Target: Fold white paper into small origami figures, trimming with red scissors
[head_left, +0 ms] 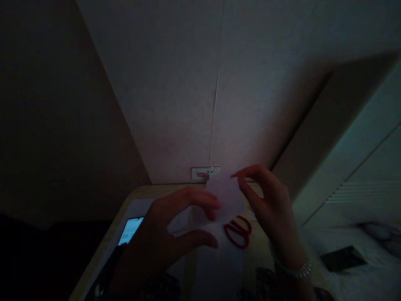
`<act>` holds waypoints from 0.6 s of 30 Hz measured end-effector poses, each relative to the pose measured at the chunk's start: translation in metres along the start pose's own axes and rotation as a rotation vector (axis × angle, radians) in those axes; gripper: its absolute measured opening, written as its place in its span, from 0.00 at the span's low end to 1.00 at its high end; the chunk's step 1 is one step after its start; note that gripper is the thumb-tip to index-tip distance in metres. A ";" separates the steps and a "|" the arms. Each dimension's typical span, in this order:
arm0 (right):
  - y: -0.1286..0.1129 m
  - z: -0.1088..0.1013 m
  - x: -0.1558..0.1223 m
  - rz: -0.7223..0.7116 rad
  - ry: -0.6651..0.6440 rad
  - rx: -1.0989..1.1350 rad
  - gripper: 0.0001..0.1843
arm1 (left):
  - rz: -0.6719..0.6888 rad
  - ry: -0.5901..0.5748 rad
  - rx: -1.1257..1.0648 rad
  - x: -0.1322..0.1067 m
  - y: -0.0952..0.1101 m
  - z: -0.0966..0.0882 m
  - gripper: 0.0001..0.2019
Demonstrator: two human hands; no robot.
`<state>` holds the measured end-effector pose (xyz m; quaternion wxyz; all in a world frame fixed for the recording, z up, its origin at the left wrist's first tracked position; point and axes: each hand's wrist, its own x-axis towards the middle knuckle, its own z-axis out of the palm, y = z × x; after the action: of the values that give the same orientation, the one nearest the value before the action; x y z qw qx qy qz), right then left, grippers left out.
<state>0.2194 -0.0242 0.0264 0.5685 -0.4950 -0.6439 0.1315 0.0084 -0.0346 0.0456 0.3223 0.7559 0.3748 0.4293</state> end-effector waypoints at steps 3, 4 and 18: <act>0.001 -0.001 -0.002 -0.010 0.084 0.113 0.04 | 0.044 -0.039 -0.117 0.000 -0.002 -0.005 0.14; 0.001 -0.001 -0.003 -0.010 0.113 0.167 0.05 | 0.022 -0.009 -0.115 0.001 -0.003 -0.005 0.15; -0.009 0.005 -0.007 -0.216 0.139 0.352 0.12 | -0.368 0.304 -0.427 0.011 -0.007 0.009 0.09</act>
<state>0.2102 -0.0316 0.0271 0.7000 -0.3242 -0.6194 0.1458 0.0185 -0.0232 0.0411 0.4861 0.5178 0.4506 0.5409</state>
